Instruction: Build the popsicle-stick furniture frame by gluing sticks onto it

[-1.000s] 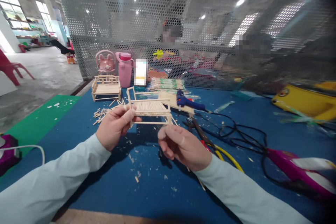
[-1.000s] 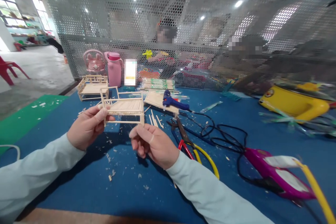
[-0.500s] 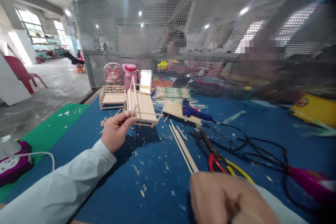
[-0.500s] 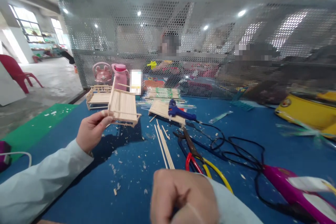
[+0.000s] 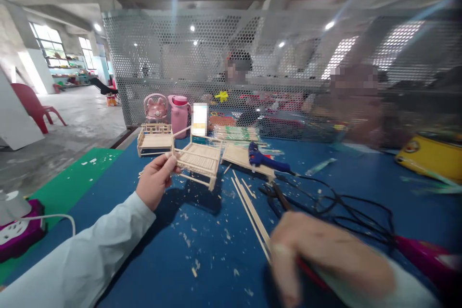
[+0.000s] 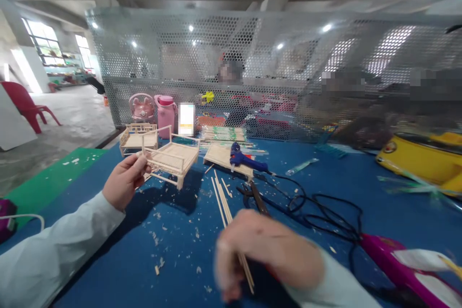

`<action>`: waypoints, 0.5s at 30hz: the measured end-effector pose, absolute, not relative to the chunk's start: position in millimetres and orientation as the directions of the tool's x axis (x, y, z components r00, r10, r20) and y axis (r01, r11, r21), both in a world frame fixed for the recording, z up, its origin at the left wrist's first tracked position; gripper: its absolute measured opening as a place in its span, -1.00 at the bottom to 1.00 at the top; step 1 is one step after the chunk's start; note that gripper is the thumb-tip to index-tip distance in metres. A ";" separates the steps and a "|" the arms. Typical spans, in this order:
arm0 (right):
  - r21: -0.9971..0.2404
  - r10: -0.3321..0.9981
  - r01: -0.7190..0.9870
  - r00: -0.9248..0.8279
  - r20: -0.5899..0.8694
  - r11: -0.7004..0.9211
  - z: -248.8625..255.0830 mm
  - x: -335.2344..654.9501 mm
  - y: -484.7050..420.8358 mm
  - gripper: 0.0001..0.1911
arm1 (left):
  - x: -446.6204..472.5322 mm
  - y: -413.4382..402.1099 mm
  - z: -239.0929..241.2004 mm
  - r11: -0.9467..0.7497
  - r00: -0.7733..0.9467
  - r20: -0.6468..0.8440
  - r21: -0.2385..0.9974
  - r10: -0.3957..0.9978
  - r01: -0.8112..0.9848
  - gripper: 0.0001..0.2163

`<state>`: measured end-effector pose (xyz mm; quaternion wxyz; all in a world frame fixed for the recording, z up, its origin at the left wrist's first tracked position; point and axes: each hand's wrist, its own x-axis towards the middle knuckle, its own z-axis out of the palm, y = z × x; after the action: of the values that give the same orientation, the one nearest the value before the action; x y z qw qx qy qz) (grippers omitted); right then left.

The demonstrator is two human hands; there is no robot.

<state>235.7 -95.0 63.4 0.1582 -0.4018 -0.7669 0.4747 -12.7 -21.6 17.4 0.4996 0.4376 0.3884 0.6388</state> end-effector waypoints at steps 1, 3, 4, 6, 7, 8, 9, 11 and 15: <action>-0.843 0.725 0.481 -0.667 -0.173 0.242 58.7 225.6 -96.2 -0.35 | -13.6 -19.9 17.2 -0.153 -0.088 0.130 0.921 0.988 -0.357 -0.70; -0.779 0.654 0.528 -0.727 -0.209 0.338 46.2 210.2 -93.9 -0.50 | -15.5 -17.0 15.8 -0.086 -0.034 0.079 0.892 0.996 -0.444 -0.67; -0.724 0.659 0.562 -0.725 -0.198 0.400 39.5 205.8 -90.3 -0.56 | -16.4 -15.9 14.9 -0.057 -0.008 0.061 0.879 0.998 -0.473 -0.67; -0.611 0.746 0.649 -0.652 -0.139 0.454 27.2 203.9 -79.1 -0.62 | -17.9 -14.9 13.9 -0.006 0.038 0.030 0.853 0.999 -0.522 -0.66; -0.579 0.812 0.702 -0.573 -0.114 0.415 22.3 205.9 -72.4 -0.65 | -18.5 -14.9 13.8 0.011 0.053 0.021 0.839 0.998 -0.545 -0.65; -0.566 0.873 0.746 -0.479 -0.092 0.350 18.4 209.2 -65.7 -0.68 | -18.8 -15.2 14.0 0.024 0.066 0.016 0.826 0.998 -0.563 -0.65; -0.568 0.918 0.773 -0.390 -0.074 0.282 15.7 213.0 -59.5 -0.70 | -18.9 -15.7 14.4 0.034 0.077 0.013 0.816 0.997 -0.577 -0.64; -0.587 0.957 0.785 -0.285 -0.054 0.201 13.5 219.7 -50.5 -0.66 | -18.1 -17.6 15.5 0.043 0.088 0.011 0.811 0.996 -0.583 -0.62; -0.618 0.937 0.750 -0.343 -0.057 0.237 17.0 221.7 -49.3 -0.53 | -13.1 -23.4 17.4 0.041 0.078 0.001 0.843 0.997 -0.536 -0.61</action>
<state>221.7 -49.3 17.0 0.1653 -0.5487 -0.7687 0.2840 -13.1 -23.4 17.4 0.6437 0.3532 0.3260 0.5955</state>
